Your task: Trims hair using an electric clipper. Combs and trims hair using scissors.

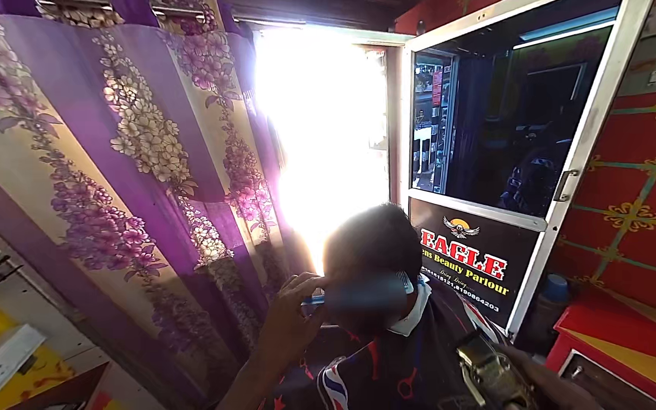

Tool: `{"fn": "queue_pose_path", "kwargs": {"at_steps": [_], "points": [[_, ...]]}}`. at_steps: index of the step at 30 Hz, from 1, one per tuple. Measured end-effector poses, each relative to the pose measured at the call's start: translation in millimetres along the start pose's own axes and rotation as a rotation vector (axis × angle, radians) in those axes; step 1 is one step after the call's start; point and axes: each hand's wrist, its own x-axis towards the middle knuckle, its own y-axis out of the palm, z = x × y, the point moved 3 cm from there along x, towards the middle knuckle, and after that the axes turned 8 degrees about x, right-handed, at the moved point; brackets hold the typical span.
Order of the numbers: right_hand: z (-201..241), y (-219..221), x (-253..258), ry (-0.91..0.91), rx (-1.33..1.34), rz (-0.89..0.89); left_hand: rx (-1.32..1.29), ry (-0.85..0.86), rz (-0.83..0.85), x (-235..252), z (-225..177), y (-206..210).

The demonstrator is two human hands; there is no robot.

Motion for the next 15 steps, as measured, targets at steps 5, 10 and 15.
{"fn": "queue_pose_path", "kwargs": {"at_steps": [5,10,15], "points": [[27,-24,45,-0.094,-0.574,-0.237,0.052,0.104,-0.136,12,-1,-1],[13,-12,83,-0.291,-0.920,-0.388,0.095,0.224,-0.293,17,3,5],[12,5,102,-0.288,-0.875,-0.369,0.144,0.302,-0.397,17,4,8]]}}
